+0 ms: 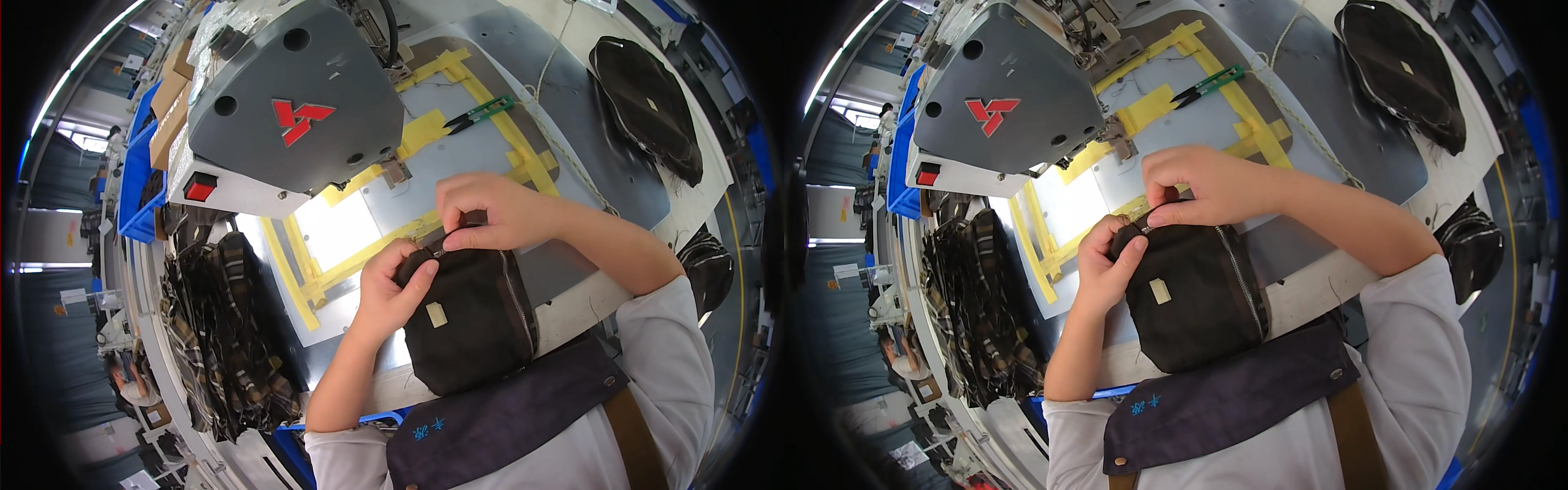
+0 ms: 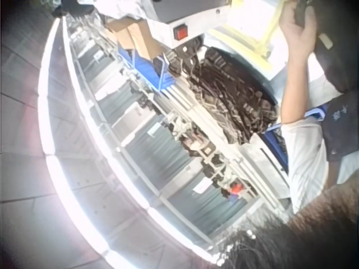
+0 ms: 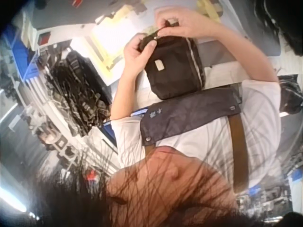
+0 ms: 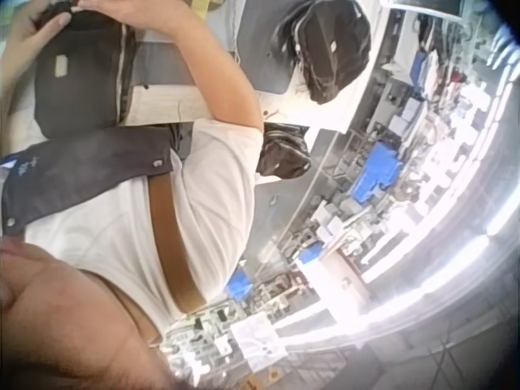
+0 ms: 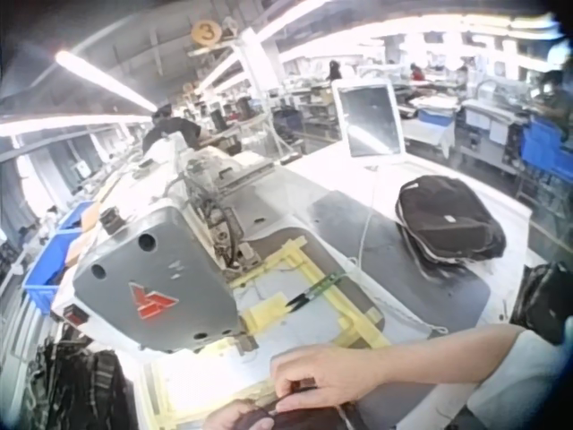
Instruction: The person sews a black bag using a sewing machine. They align the zipper and fabric, guide the bag under the needle, and stitch along the edge. The person repeatedly adjusts the bag and checks the zipper alignment throughout the process.
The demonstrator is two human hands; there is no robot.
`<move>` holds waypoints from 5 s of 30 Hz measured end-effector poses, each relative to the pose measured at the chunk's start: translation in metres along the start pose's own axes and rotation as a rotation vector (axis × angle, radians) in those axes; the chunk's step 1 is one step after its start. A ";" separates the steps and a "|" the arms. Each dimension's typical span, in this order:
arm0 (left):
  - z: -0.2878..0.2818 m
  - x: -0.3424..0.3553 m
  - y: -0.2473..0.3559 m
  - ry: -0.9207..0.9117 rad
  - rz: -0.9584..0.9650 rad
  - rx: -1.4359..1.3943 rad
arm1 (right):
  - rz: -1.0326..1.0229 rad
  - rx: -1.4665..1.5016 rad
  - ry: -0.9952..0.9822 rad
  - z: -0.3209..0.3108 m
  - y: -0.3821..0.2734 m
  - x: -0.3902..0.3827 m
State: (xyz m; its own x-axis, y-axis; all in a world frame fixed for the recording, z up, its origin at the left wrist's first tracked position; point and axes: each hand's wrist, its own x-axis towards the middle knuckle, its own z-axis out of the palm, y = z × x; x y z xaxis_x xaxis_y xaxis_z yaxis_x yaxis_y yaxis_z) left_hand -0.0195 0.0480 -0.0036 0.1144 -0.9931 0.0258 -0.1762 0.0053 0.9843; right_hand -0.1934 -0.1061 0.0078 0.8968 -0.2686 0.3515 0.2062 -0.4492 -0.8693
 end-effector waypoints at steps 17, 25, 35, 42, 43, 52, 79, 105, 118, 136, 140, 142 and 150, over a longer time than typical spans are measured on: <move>-0.021 0.002 0.007 0.708 -0.110 -0.526 | 0.411 0.123 0.130 0.027 -0.005 -0.020; -0.037 -0.076 0.026 0.493 0.026 0.247 | 0.665 0.021 0.114 -0.048 0.013 -0.035; -0.003 0.016 0.032 0.139 0.067 0.493 | 0.449 0.298 -0.130 -0.004 -0.020 0.042; -0.010 0.023 -0.005 0.270 -0.137 0.055 | 0.647 0.228 0.110 -0.028 0.013 0.022; -0.009 0.020 -0.011 0.199 -0.136 0.122 | 0.629 0.172 0.141 -0.027 0.014 0.023; -0.030 0.045 0.003 0.066 0.060 0.368 | 0.531 -0.072 -0.006 -0.013 0.020 0.033; -0.009 0.038 0.004 0.184 -0.051 0.185 | 0.470 -0.076 0.073 0.006 0.011 0.030; -0.008 0.041 -0.016 0.325 0.037 0.070 | -0.303 -0.721 0.168 0.020 0.015 0.029; -0.003 0.035 -0.005 0.334 0.234 0.434 | 0.161 -0.379 0.124 0.011 0.003 0.031; -0.023 0.037 -0.007 0.003 0.016 -0.045 | -0.072 -0.711 0.236 0.010 0.008 0.026; -0.021 0.037 -0.013 0.072 -0.064 -0.210 | -0.213 -0.824 0.202 0.005 0.009 0.024; -0.017 0.037 -0.016 0.160 -0.079 -0.243 | -0.324 -0.917 0.197 0.007 0.010 0.024; -0.006 0.042 -0.012 0.291 0.405 0.445 | -0.231 -0.857 0.318 0.016 0.014 0.025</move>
State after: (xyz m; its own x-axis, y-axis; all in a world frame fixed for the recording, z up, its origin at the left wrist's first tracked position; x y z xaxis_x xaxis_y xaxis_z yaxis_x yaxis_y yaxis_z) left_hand -0.0069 0.0072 -0.0132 0.2026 -0.8505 0.4853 -0.6403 0.2599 0.7228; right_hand -0.1620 -0.1057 -0.0011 0.6950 -0.2574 0.6714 -0.1057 -0.9602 -0.2587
